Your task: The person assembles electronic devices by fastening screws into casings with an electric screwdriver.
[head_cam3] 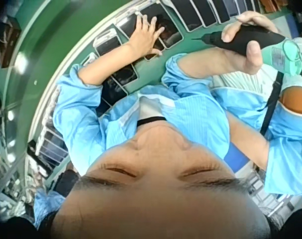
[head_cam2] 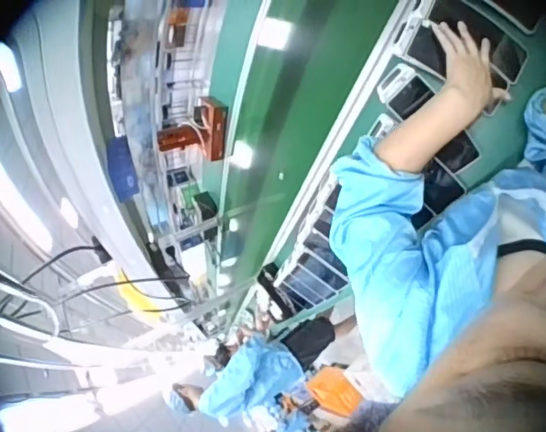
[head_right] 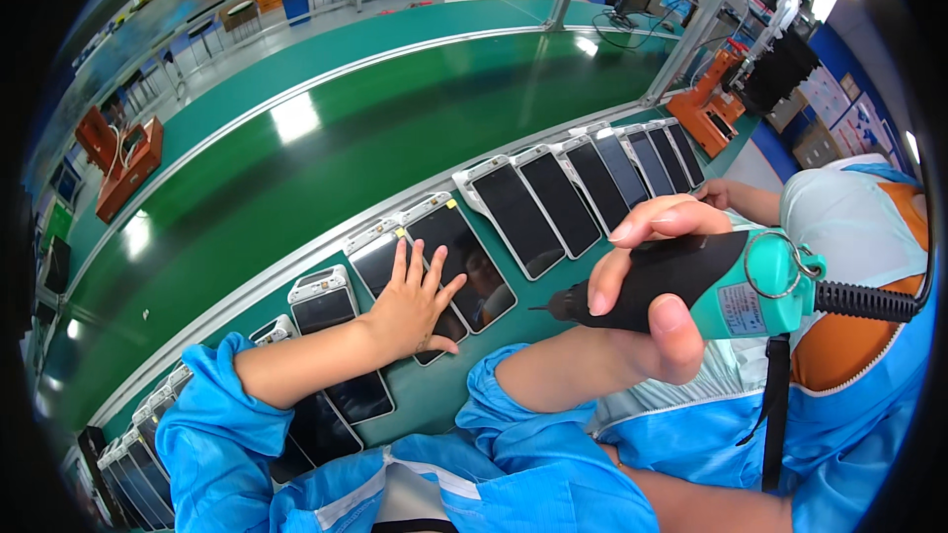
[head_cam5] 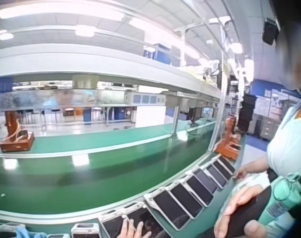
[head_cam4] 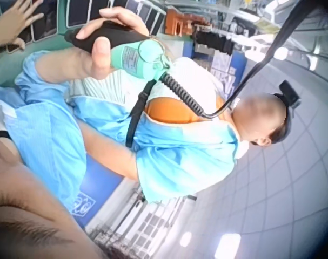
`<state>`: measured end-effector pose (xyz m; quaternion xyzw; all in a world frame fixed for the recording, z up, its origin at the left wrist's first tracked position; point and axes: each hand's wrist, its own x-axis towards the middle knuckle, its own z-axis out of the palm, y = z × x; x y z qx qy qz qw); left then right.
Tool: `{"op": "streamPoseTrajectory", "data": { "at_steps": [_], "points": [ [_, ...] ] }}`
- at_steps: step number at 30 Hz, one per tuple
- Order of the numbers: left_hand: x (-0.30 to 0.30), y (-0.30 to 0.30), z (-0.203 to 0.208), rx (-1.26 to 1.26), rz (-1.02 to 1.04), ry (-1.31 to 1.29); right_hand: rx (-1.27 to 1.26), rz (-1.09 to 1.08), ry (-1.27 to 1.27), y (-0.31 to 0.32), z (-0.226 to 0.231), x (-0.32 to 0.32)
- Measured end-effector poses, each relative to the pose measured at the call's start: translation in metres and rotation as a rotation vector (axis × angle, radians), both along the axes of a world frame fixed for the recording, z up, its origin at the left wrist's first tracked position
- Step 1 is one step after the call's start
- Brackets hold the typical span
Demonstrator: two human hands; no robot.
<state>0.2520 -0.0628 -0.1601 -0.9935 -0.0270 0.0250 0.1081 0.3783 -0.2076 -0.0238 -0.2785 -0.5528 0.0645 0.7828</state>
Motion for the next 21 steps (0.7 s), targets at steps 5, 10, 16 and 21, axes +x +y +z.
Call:
{"op": "streamPoseTrajectory", "data": {
  "at_steps": [5, 10, 16, 21],
  "points": [
    [0.074, 0.007, -0.008, -0.072, -0.289, -0.492, -0.02, -0.009, -0.006, 0.001, -0.001, -0.002],
    [0.096, 0.026, -0.032, -0.166, -0.249, -0.17, -0.016, -0.013, -0.008, 0.005, 0.0, -0.003],
    [0.069, 0.034, -0.039, -0.186, -0.351, -0.213, -0.049, -0.063, 0.002, -0.004, -0.001, 0.001],
    [0.067, 0.037, -0.028, -0.184, -0.345, -0.157, -0.072, -0.016, -0.021, -0.003, -0.002, 0.007]
  ]
}}
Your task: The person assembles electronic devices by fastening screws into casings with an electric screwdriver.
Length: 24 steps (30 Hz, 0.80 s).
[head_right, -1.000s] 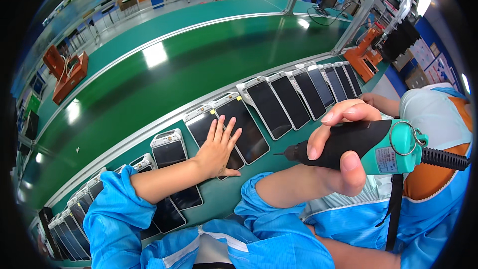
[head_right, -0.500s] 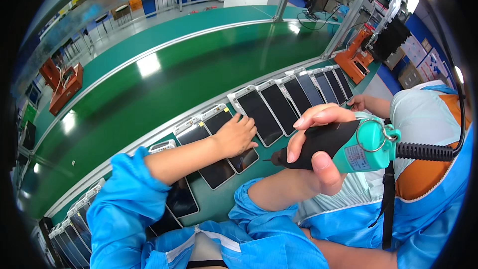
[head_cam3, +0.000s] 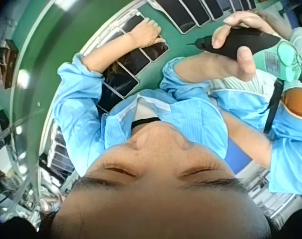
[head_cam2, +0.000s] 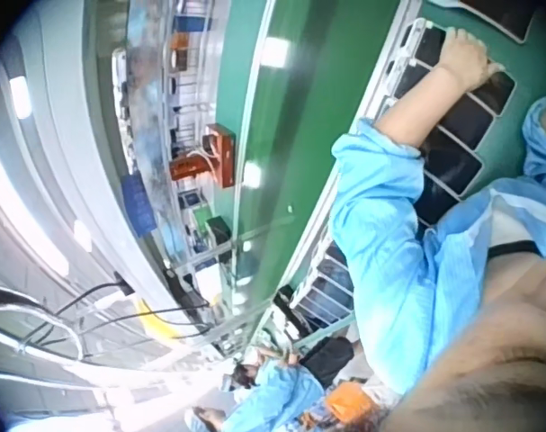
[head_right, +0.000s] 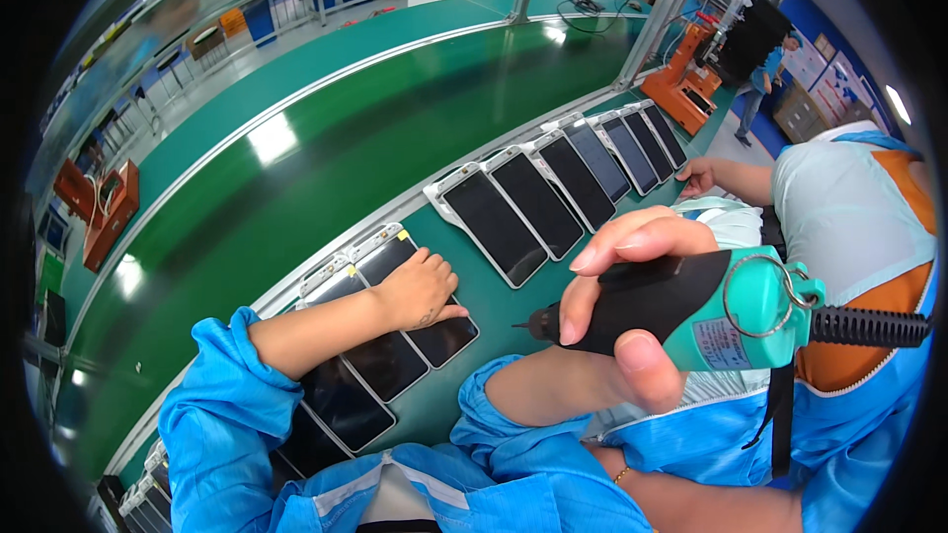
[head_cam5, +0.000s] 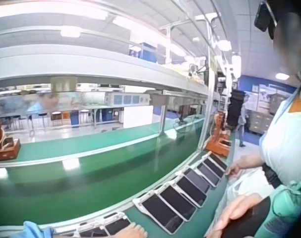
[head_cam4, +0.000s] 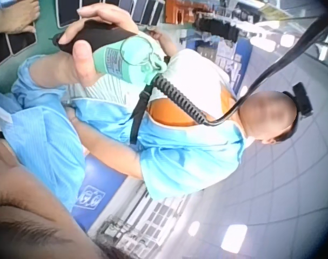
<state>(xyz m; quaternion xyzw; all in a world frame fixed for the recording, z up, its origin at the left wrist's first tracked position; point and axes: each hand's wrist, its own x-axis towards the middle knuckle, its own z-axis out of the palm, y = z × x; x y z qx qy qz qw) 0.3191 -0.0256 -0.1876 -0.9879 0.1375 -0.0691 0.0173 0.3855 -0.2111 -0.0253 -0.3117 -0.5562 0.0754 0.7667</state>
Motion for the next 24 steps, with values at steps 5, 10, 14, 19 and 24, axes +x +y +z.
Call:
{"op": "streamPoseTrajectory", "data": {
  "at_steps": [5, 10, 14, 19, 24],
  "points": [
    [0.042, -0.004, 0.013, 0.02, -0.224, -0.225, -0.035, -0.068, 0.02, 0.0, -0.002, 0.002],
    [0.093, -0.021, -0.003, 0.087, -0.067, -0.167, -0.111, -0.058, 0.003, 0.001, 0.001, 0.0],
    [0.1, -0.018, -0.013, 0.048, 0.129, 0.018, -0.145, -0.035, 0.037, -0.004, 0.003, 0.0],
    [0.086, -0.022, -0.011, 0.061, 0.138, -0.017, -0.055, -0.043, -0.125, -0.002, 0.0, 0.014],
    [0.065, -0.018, 0.004, 0.083, 0.185, 0.203, -0.079, -0.05, -0.099, 0.0, 0.0, 0.012]
  ]
}}
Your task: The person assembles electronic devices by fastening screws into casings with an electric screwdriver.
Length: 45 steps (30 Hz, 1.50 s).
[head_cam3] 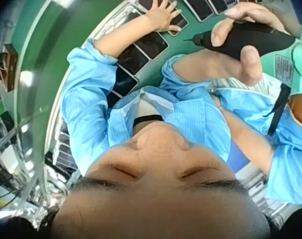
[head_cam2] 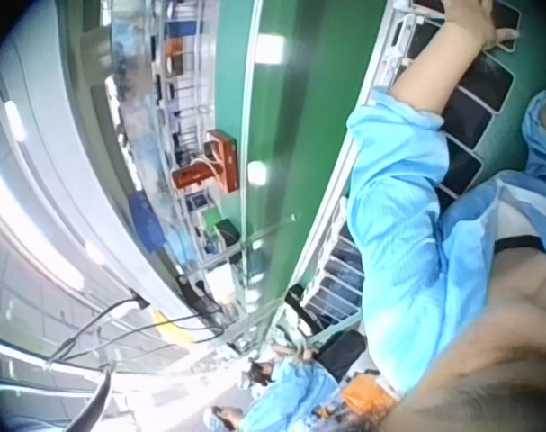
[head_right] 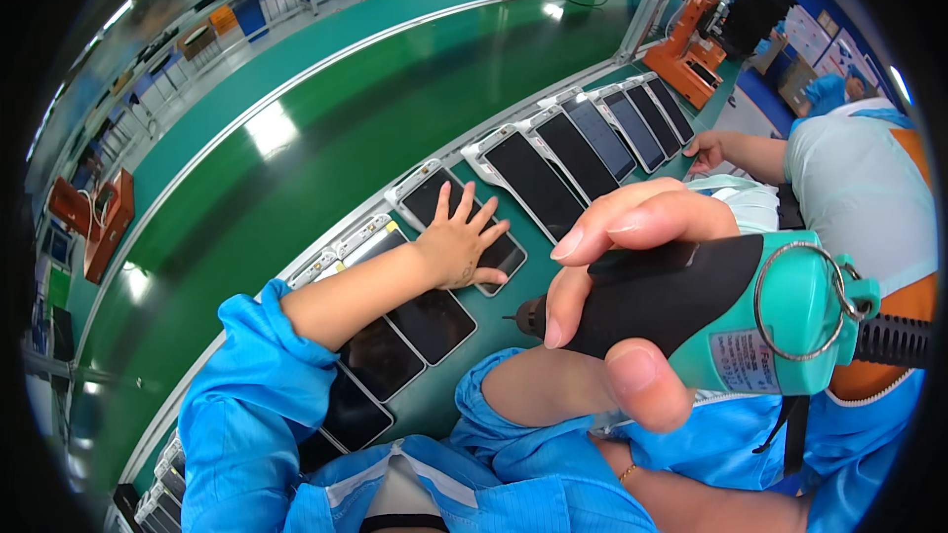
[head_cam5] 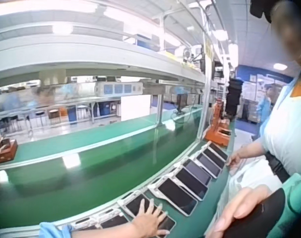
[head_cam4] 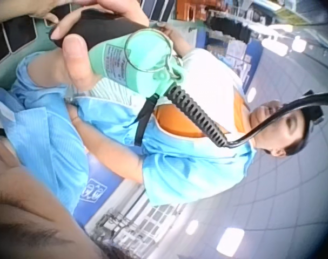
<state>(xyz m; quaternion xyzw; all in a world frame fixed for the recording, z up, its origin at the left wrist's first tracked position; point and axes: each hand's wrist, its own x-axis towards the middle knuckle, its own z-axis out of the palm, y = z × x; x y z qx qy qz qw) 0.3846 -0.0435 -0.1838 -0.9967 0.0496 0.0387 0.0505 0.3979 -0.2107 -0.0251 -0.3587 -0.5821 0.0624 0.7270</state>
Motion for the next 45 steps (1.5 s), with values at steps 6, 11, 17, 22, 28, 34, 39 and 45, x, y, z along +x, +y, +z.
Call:
{"op": "streamPoseTrajectory", "data": {
  "at_steps": [6, 11, 17, 22, 28, 34, 39, 45],
  "points": [
    [-0.018, 0.005, -0.003, -0.085, -0.08, -0.098, -0.023, 0.044, 0.004, -0.002, 0.002, -0.003],
    [0.049, 0.001, 0.0, -0.088, -0.292, -0.439, -0.027, 0.028, 0.19, 0.004, 0.001, -0.016],
    [0.075, -0.015, -0.02, 0.027, -0.128, -0.197, 0.154, -0.03, 0.182, 0.019, -0.005, -0.017],
    [0.068, -0.021, -0.01, 0.203, -0.093, -0.151, 0.111, 0.007, 0.068, 0.016, -0.002, -0.01],
    [0.027, 0.0, 0.003, -0.038, -0.094, -0.063, 0.137, 0.021, 0.08, 0.011, -0.002, -0.016],
    [-0.021, 0.013, 0.003, -0.05, -0.068, -0.172, 0.125, 0.088, 0.022, 0.017, -0.002, -0.025],
    [-0.149, 0.033, 0.127, -0.006, -0.068, -0.164, 0.107, 0.158, 0.036, 0.0, -0.002, -0.025],
    [-0.39, -0.03, 0.101, -0.008, 0.625, -0.243, -0.017, 0.318, -0.016, 0.017, 0.005, -0.05]
  ]
}}
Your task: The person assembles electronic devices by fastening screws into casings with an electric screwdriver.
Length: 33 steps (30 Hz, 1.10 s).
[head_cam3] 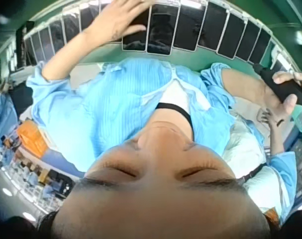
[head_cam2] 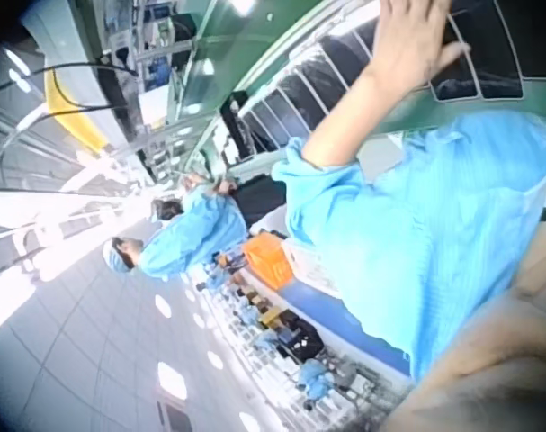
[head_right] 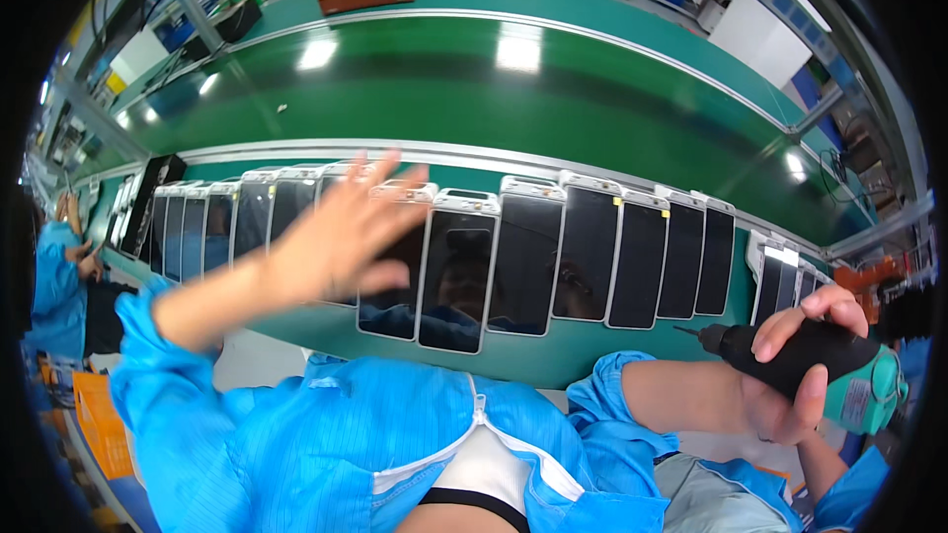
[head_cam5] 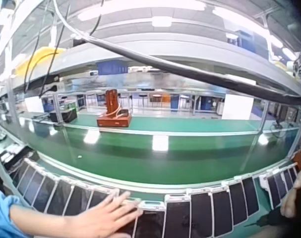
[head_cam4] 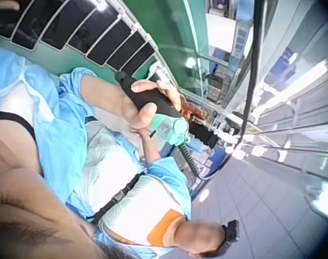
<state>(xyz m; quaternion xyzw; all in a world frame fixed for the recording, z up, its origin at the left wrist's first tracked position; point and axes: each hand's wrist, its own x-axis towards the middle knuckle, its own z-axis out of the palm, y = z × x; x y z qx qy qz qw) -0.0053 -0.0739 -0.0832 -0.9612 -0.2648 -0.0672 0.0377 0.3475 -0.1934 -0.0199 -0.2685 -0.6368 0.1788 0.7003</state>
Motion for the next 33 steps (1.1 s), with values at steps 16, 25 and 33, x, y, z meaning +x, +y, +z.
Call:
{"op": "streamPoseTrajectory", "data": {
  "at_steps": [16, 25, 33],
  "points": [
    [0.003, -0.063, -0.116, -0.05, 0.162, -0.073, -0.015, 0.204, -0.134, 0.017, -0.008, -0.05],
    [0.015, -0.044, -0.124, 0.023, 0.11, -0.115, 0.115, 0.103, -0.184, 0.0, -0.013, -0.057],
    [0.012, -0.019, -0.123, 0.072, 0.132, -0.095, 0.122, 0.102, -0.155, 0.005, -0.011, -0.07]
  ]
}}
